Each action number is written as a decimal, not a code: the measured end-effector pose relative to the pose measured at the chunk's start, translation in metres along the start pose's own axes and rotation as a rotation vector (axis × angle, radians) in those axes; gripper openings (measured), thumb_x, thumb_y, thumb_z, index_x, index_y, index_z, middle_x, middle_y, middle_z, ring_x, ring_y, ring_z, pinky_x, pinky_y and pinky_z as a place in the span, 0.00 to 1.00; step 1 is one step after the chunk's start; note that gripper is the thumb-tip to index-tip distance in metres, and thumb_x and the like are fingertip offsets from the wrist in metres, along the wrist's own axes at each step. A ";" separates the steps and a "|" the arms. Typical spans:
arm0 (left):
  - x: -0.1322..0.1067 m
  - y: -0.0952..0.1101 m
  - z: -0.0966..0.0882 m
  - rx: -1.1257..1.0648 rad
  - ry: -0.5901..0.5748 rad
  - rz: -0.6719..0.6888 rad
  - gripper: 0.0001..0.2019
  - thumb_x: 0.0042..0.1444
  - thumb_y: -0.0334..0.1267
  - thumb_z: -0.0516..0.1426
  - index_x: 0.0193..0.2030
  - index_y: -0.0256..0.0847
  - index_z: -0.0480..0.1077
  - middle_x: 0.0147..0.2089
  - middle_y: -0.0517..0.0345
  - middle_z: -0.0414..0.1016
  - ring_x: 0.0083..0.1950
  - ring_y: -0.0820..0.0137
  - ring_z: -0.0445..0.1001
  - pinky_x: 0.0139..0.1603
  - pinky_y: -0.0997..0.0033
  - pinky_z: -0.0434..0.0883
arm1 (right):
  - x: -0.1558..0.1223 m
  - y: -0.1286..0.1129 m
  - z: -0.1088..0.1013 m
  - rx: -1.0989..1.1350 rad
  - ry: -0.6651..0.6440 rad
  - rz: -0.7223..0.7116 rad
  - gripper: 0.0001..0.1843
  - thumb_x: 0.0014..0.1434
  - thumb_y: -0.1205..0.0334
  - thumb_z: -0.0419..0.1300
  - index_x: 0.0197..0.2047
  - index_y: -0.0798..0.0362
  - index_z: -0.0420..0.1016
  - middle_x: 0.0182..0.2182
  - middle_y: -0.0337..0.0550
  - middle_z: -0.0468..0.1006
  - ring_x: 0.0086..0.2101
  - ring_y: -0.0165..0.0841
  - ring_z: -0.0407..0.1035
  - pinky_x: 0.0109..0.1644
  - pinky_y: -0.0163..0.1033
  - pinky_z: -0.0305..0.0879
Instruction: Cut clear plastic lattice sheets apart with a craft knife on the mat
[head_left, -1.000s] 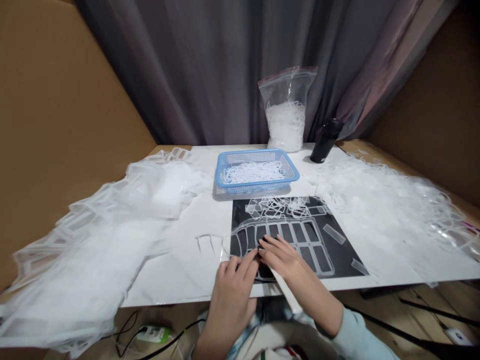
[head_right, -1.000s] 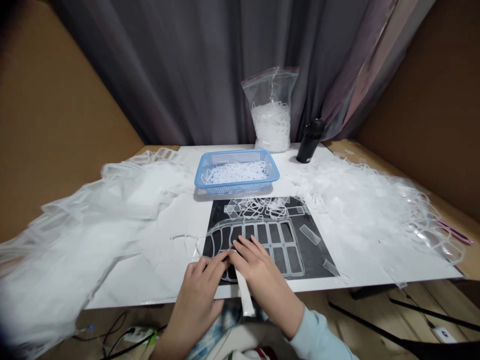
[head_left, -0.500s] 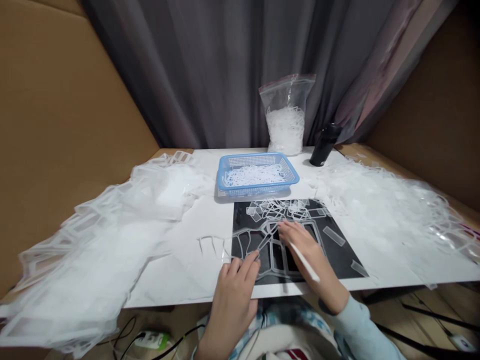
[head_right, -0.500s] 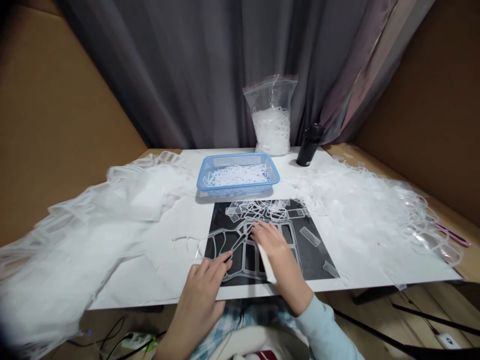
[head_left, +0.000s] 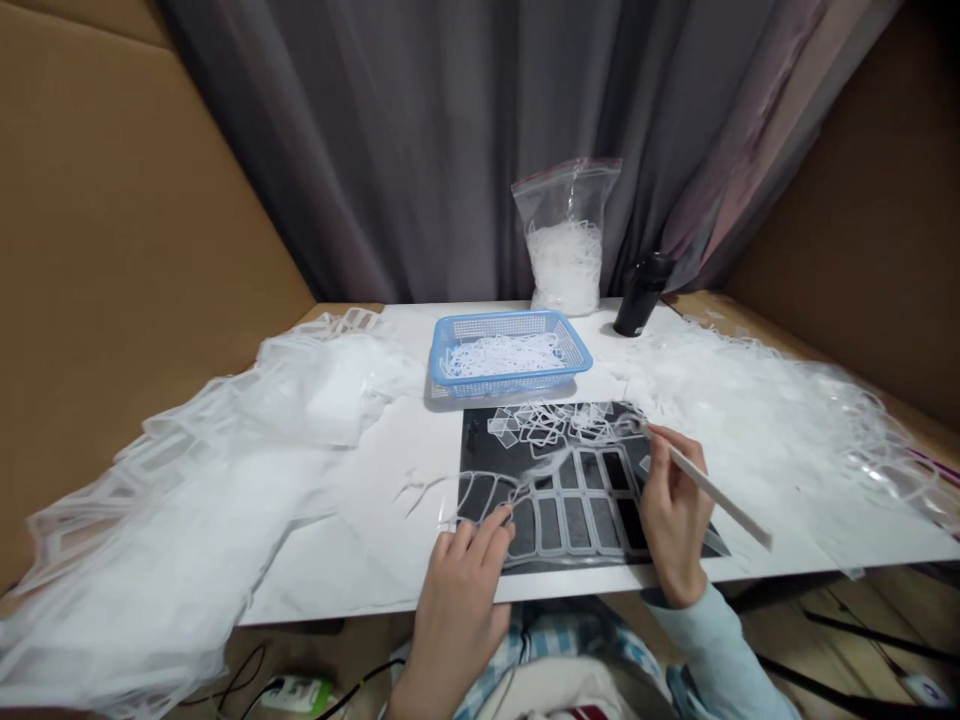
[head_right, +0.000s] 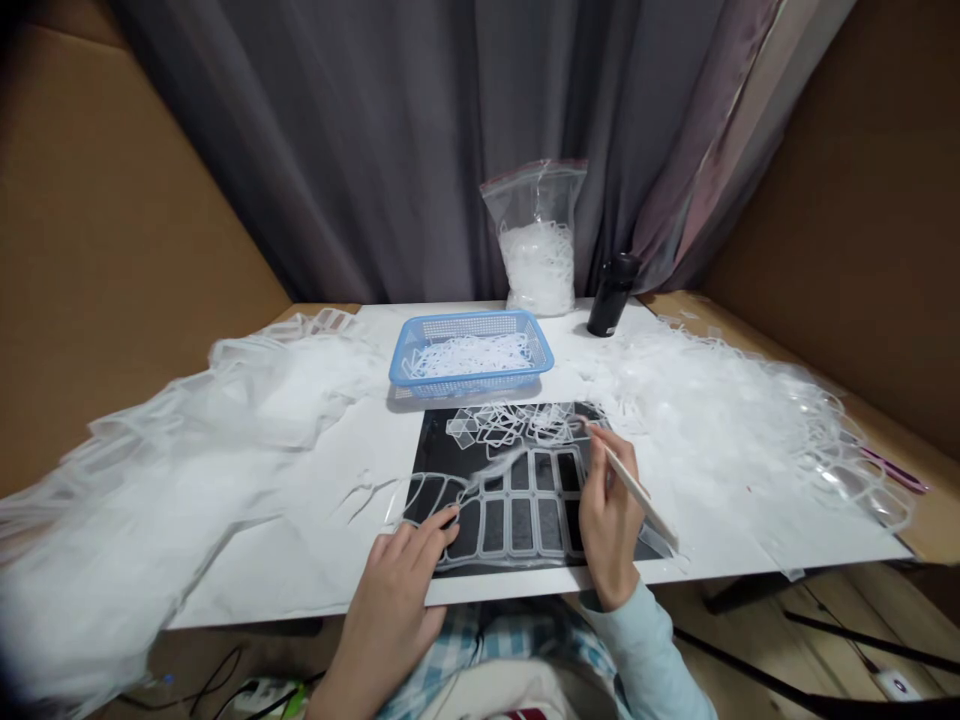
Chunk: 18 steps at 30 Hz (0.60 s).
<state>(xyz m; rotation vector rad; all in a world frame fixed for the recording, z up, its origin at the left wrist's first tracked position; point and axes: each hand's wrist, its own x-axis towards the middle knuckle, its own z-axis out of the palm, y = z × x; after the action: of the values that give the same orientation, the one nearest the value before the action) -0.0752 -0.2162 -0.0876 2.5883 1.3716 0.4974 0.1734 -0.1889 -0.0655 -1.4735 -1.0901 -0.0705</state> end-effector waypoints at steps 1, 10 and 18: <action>0.000 0.000 0.000 0.005 0.000 -0.004 0.30 0.45 0.19 0.53 0.57 0.41 0.67 0.68 0.55 0.67 0.53 0.58 0.68 0.51 0.55 0.65 | 0.001 0.002 0.000 0.032 0.054 0.053 0.16 0.73 0.51 0.51 0.49 0.53 0.73 0.46 0.50 0.76 0.48 0.42 0.73 0.54 0.47 0.69; -0.002 0.004 0.003 0.110 0.094 0.038 0.34 0.50 0.27 0.59 0.66 0.44 0.63 0.70 0.52 0.62 0.65 0.53 0.61 0.63 0.50 0.57 | -0.001 0.002 0.001 0.199 -0.448 0.093 0.16 0.70 0.48 0.54 0.46 0.49 0.78 0.44 0.45 0.80 0.46 0.40 0.75 0.53 0.43 0.71; 0.014 0.009 0.004 0.108 0.012 0.202 0.38 0.52 0.28 0.54 0.72 0.40 0.53 0.74 0.58 0.58 0.72 0.63 0.54 0.71 0.55 0.42 | -0.005 -0.003 0.000 0.300 -0.767 0.060 0.14 0.69 0.51 0.57 0.45 0.49 0.81 0.44 0.44 0.82 0.44 0.38 0.77 0.52 0.42 0.74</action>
<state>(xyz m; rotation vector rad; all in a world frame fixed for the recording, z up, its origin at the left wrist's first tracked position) -0.0594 -0.2103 -0.0855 2.8326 1.1772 0.4802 0.1687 -0.1925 -0.0665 -1.2734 -1.5763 0.7241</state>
